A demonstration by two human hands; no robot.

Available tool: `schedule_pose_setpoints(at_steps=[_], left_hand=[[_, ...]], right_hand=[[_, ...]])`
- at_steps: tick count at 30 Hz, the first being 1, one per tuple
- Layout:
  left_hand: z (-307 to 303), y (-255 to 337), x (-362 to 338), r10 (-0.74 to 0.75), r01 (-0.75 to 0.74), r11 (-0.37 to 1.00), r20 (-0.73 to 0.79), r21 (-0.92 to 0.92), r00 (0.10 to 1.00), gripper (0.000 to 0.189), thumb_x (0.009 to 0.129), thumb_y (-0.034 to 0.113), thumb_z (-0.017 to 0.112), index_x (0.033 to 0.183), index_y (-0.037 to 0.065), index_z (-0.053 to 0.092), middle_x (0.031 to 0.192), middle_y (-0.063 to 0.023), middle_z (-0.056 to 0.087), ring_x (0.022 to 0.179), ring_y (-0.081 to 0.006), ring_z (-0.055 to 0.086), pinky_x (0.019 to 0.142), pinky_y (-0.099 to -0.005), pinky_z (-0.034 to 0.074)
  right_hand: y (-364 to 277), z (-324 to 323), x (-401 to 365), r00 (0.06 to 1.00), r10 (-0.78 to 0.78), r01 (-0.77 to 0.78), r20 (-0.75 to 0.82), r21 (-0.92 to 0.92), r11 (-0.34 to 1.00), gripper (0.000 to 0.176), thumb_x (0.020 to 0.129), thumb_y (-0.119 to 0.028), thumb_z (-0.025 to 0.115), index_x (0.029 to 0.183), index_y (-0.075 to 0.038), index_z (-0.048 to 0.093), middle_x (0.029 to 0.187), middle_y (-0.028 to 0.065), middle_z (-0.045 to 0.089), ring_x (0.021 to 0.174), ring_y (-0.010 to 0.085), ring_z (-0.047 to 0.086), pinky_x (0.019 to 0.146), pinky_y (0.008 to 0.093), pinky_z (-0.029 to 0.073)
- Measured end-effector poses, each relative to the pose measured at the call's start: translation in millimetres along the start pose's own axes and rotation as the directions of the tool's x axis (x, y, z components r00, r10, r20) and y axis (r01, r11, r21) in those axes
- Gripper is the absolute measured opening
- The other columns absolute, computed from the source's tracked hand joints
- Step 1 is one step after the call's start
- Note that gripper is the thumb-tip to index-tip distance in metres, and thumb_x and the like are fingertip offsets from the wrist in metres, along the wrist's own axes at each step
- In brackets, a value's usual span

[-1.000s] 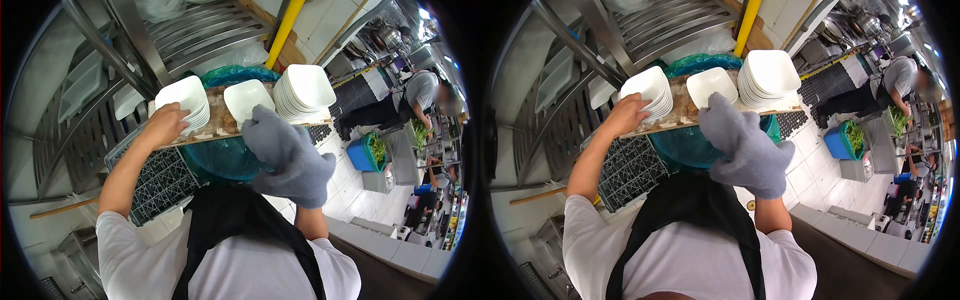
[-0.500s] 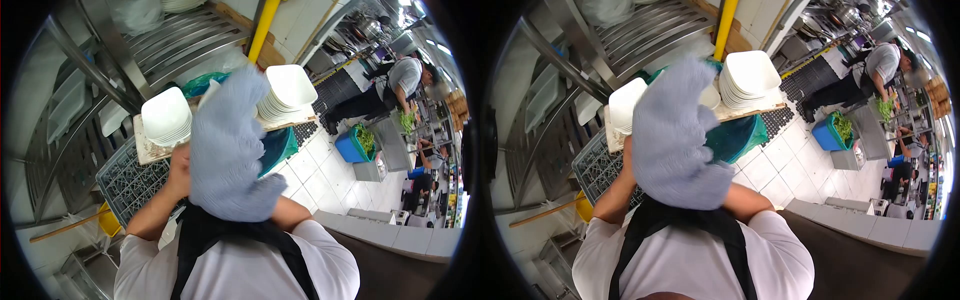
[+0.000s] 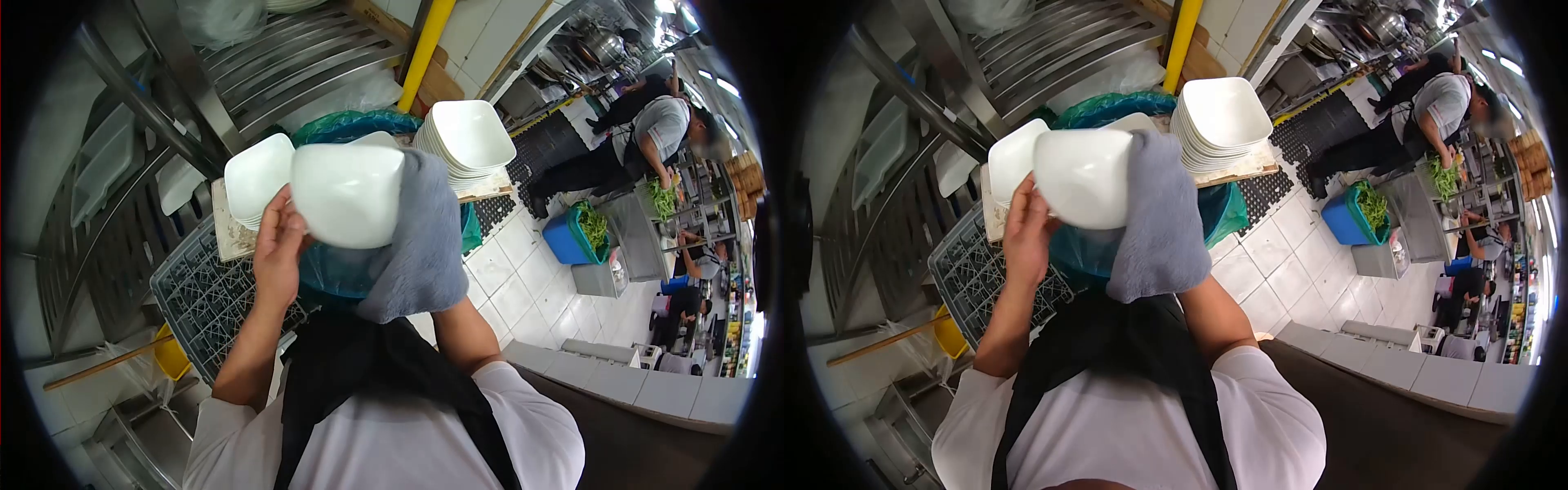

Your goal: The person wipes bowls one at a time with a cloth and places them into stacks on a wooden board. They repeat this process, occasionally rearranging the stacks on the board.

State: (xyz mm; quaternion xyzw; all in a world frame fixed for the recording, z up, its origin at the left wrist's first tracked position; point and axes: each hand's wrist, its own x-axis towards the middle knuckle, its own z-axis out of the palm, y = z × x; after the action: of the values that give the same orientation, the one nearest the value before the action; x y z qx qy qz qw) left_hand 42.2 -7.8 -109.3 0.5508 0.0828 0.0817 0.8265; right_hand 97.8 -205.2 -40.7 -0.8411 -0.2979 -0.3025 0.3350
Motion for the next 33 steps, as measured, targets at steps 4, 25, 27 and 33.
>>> schedule_pose_setpoints(at_steps=[4,25,27,33], left_hand=[[22.7,10.5,-25.3,-0.248,0.299,0.884,0.180,-0.360,0.952,0.057,0.102,0.039,0.051,0.148,0.010,0.036,0.139,-0.0096,0.051,0.122,-0.0247,0.055,0.095,-0.0403,0.051],[23.5,-34.0,16.3,-0.200,0.228,0.964,0.188,-0.138,0.962,0.054,0.089,0.015,0.049,0.139,-0.004,0.043,0.125,-0.0155,0.058,0.113,-0.0246,0.057,0.098,-0.0365,0.045],[25.9,-46.2,27.1,-0.209,0.216,0.962,0.056,-0.170,0.976,0.053,0.087,0.014,0.051,0.137,-0.004,0.045,0.122,-0.0150,0.060,0.109,-0.0237,0.060,0.095,-0.0357,0.047],[32.7,-87.0,70.7,0.003,-0.010,0.999,-0.139,-0.051,0.990,0.046,0.094,0.016,0.054,0.136,-0.002,0.050,0.125,-0.0133,0.060,0.111,-0.0228,0.059,0.097,-0.0338,0.046]], right_hand=[[-26.8,-17.0,-3.0,0.930,0.176,-0.160,0.322,-0.076,0.984,0.053,0.074,-0.018,0.070,0.121,-0.003,0.054,0.111,0.0195,0.053,0.101,0.0402,0.055,0.087,0.0467,0.050],[-26.8,-23.1,-21.6,0.536,0.331,-0.336,0.776,-0.163,0.927,0.077,0.059,-0.021,0.080,0.130,-0.011,0.054,0.119,0.0166,0.050,0.104,0.0396,0.055,0.094,0.0431,0.046],[-20.1,-36.8,-16.8,0.502,0.327,-0.387,0.800,-0.130,0.913,0.078,0.058,-0.021,0.080,0.130,-0.011,0.054,0.119,0.0165,0.050,0.104,0.0396,0.055,0.094,0.0429,0.046],[-14.2,-95.7,-30.5,0.860,0.296,-0.248,0.416,-0.165,0.955,0.062,0.051,-0.028,0.087,0.110,-0.018,0.070,0.120,0.0081,0.053,0.107,0.0317,0.052,0.088,0.0420,0.047]])
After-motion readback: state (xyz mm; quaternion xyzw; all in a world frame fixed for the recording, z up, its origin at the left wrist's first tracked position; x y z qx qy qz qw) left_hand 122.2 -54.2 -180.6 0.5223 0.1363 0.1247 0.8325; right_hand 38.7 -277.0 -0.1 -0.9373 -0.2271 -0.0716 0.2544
